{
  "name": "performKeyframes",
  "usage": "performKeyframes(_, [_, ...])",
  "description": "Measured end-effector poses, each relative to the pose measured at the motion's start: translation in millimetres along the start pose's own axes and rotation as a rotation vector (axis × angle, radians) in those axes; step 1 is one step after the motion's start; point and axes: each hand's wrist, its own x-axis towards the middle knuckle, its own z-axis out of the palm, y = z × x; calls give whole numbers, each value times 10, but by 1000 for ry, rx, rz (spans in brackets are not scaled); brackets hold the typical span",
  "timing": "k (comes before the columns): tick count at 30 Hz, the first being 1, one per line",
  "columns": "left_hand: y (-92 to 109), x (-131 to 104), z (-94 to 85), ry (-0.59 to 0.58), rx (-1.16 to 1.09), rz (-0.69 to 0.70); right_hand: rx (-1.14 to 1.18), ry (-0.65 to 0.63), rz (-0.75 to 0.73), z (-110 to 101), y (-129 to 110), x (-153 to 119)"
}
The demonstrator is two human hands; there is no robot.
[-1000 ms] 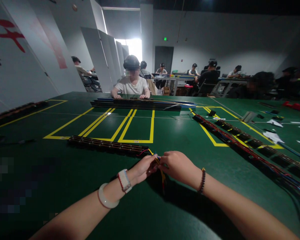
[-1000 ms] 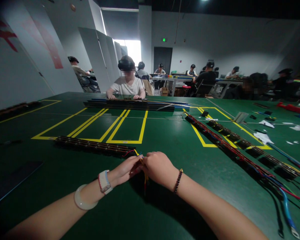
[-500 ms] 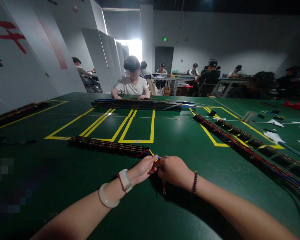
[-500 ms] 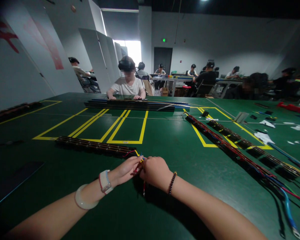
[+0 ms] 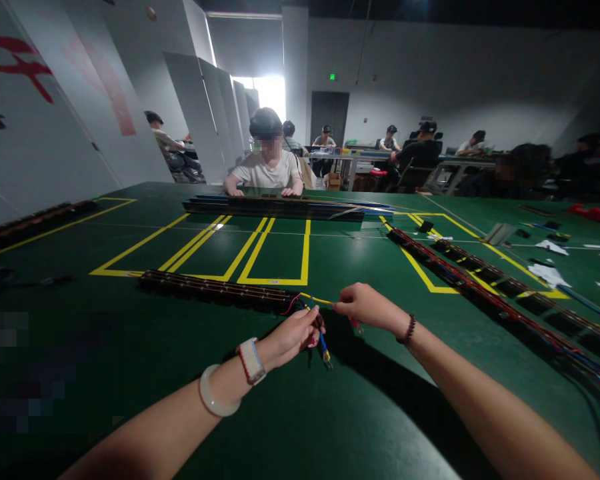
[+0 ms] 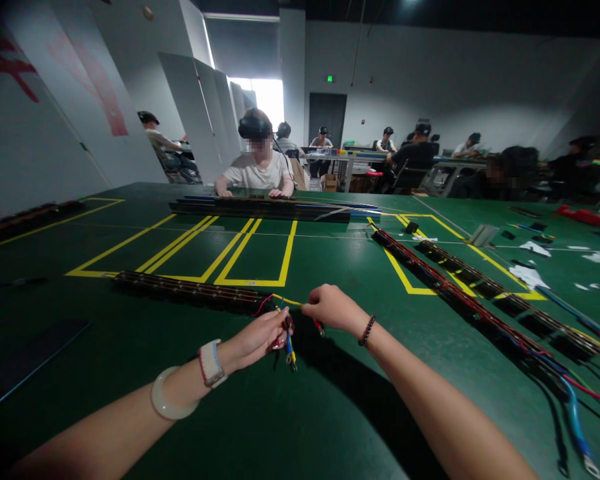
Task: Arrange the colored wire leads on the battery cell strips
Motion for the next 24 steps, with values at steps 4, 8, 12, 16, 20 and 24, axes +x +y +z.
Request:
performKeyframes(4, [-4,-1,-18,-40,31,0,-151,192,77,29,247,147])
performKeyframes(8, [22,4,-33,-74,32,-26,-238,294,139,196,399,302])
performKeyframes(12, [52,21,-58,-134,-6,-75,-341,401,87,302,429,403])
performKeyframes(16, [56,34,-78,-168,-41,-108,-448,443,23,334,445,420])
performKeyframes(20, [45,33,-82,-169,-56,-94,-546,481,-86,331,455,336])
performKeyframes(24, [38,30,-91,-179,-55,-70,-601,485,-341,317,424,211])
